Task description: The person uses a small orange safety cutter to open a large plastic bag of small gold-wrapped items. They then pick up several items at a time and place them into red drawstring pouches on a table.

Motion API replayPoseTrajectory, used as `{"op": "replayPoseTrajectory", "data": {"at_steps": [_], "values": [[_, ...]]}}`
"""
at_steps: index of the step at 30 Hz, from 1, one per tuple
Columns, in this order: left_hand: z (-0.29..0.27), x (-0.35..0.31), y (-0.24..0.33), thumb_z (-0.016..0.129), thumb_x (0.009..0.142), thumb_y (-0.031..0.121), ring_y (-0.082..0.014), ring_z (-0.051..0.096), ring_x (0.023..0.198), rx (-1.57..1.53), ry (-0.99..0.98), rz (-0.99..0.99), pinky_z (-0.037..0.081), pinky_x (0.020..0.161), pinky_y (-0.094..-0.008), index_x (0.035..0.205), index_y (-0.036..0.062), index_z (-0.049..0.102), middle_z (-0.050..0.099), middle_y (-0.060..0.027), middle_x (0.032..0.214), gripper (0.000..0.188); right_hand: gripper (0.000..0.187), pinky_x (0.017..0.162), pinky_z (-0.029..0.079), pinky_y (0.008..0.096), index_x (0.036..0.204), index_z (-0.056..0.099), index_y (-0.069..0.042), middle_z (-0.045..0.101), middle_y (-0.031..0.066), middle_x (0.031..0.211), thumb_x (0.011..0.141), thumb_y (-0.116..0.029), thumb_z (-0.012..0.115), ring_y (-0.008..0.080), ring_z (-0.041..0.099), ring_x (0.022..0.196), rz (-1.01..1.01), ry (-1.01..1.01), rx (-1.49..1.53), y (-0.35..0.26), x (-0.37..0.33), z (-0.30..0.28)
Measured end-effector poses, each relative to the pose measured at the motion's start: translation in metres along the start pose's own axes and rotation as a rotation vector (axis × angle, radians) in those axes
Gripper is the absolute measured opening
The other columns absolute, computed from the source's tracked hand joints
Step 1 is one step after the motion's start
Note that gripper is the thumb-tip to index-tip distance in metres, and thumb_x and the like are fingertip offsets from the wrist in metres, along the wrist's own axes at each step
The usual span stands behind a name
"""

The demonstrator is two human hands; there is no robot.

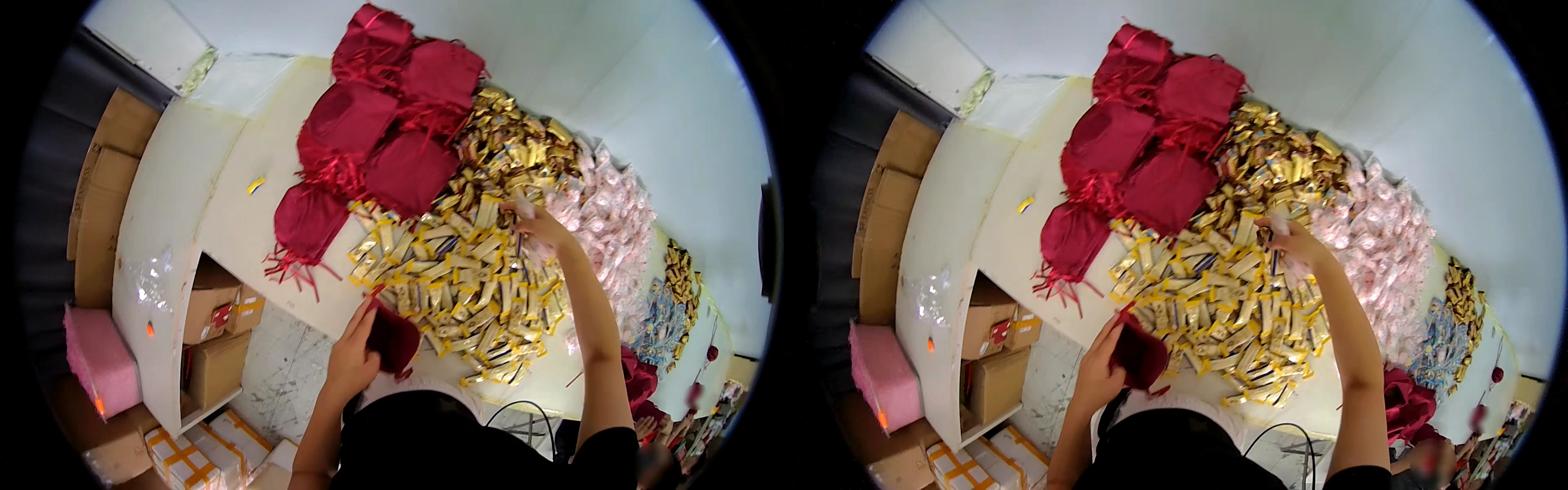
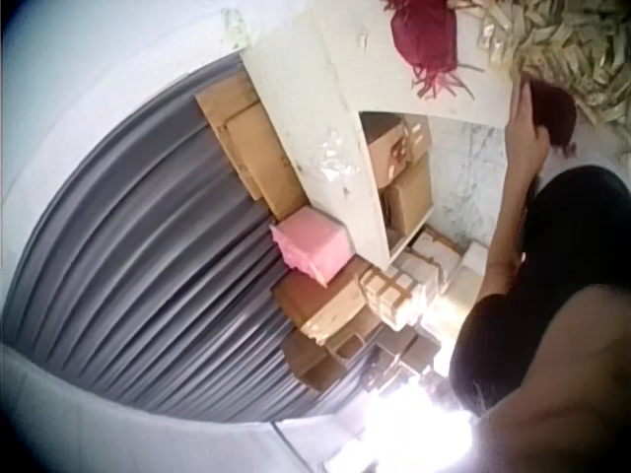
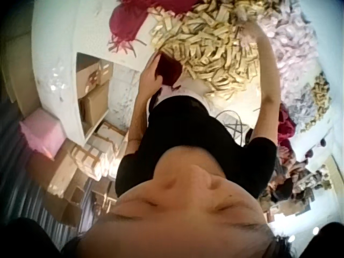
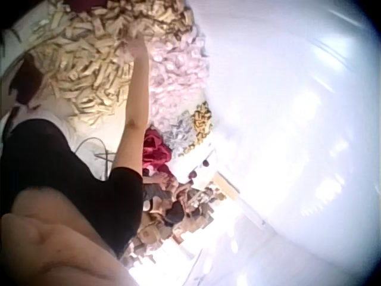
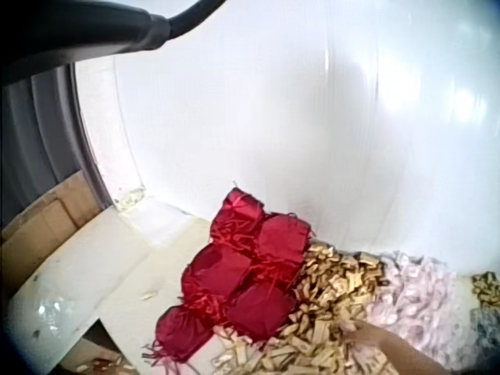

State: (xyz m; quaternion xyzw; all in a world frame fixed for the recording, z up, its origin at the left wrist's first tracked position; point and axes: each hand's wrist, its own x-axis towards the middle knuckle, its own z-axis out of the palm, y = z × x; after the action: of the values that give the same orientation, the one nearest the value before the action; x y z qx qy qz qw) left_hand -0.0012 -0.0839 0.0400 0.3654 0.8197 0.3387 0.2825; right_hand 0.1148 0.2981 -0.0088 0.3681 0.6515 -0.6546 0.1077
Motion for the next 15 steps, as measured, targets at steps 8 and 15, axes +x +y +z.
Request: {"op": "replayPoseTrajectory", "data": {"at_steps": [8,15], "values": [[-0.028,0.007,-0.004,0.048,0.061,-0.004,-0.0333,0.051,0.104,-0.042,-0.212,0.147,0.045,0.078,-0.0348,0.133,0.0034,0.028,0.023,-0.0072,0.143,0.075,0.050,0.071,0.046,0.0251,0.118,0.051,-0.005,0.054,0.0028,0.110,0.068,0.000,0.053,0.0098,0.054,0.084,-0.138,-0.652,0.357,-0.032,-0.131,0.200],[-0.056,-0.014,-0.017,0.050,0.062,-0.007,-0.0290,0.042,0.120,-0.096,-0.488,0.342,0.040,0.091,-0.0328,0.132,0.0006,0.030,0.029,-0.0120,0.141,0.073,0.034,0.055,0.049,0.0250,0.112,0.051,-0.004,0.058,0.0064,0.080,0.080,-0.013,0.055,0.0141,0.058,0.064,0.196,-0.484,0.696,-0.010,-0.126,0.274]]}}
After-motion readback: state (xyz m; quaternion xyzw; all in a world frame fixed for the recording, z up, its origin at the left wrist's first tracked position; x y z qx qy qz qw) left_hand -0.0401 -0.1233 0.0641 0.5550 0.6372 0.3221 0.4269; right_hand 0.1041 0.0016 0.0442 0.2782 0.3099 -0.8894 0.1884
